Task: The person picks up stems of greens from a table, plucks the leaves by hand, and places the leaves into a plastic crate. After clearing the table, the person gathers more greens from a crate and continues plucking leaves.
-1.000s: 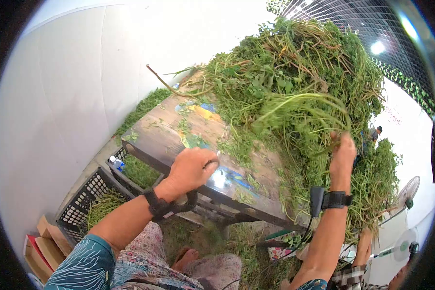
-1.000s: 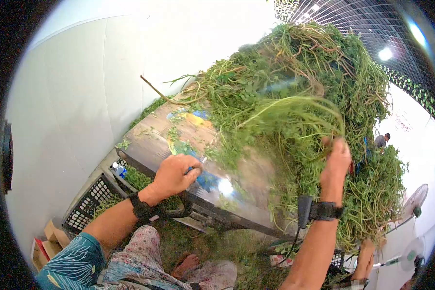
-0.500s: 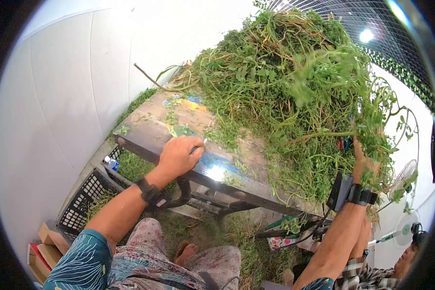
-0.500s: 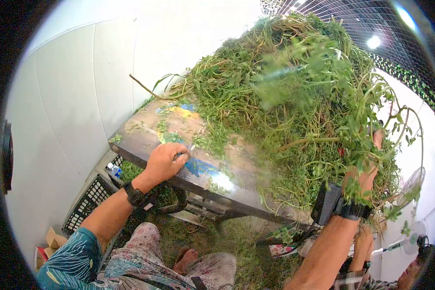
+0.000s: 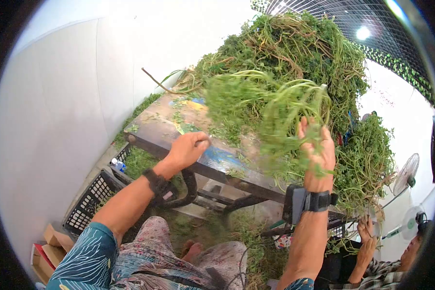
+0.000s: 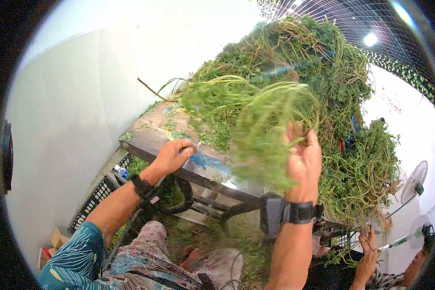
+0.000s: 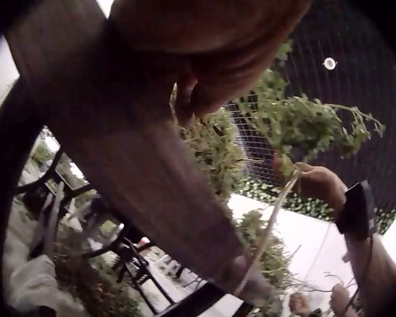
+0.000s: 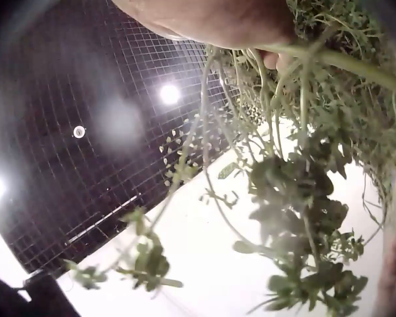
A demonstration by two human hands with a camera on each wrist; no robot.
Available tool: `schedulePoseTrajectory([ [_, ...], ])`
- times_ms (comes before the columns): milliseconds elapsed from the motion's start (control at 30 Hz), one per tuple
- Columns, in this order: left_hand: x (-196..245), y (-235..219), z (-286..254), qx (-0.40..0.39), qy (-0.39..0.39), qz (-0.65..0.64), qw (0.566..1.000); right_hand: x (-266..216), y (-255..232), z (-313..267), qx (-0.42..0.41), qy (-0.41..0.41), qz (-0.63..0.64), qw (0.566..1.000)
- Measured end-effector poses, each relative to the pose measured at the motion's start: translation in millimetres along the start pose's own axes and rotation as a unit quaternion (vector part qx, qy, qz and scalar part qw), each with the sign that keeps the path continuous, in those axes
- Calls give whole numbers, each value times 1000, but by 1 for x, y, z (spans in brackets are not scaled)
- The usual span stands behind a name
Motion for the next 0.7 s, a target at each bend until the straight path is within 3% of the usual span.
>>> schedulePoseTrajectory([
  [33,13,0,-5,6,35,-20,999,7,17,-26,43,-5,-22,999],
  [100,54,9,-28,12,100,-62,993,24,19,-39,18,19,17,1000],
  [133,67,26,-35,-60,95,-188,976,33,20,-46,6,33,35,999],
  [167,89,28,-48,-38,132,-93,986,43,25,-58,4,42,46,998],
  [200,96,45,-48,-77,155,-192,966,54,25,-67,0,51,63,997],
  [267,111,63,-57,-87,160,-265,947,73,18,-86,-7,65,96,993],
  [367,119,87,-75,-203,78,-466,858,91,13,-112,-67,105,85,989],
  [467,106,96,-94,-204,44,-464,861,101,3,-137,-119,131,24,984],
  [533,95,99,-108,-203,25,-389,898,106,-11,-150,-131,140,-19,981],
  [600,86,99,-125,-198,-7,-359,912,107,-28,-165,-107,134,-86,981],
  [700,80,100,-143,-190,-3,-403,895,105,-52,-191,-66,131,-157,977],
])
Point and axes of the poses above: each hand's wrist, its own z-axis towards the middle knuckle, its own y-axis out of the palm, x = y × z, the point moved 10 cm from there along z, towards the middle knuckle, and after that the axes turned 11 degrees about -x, right-handed, at the moved point
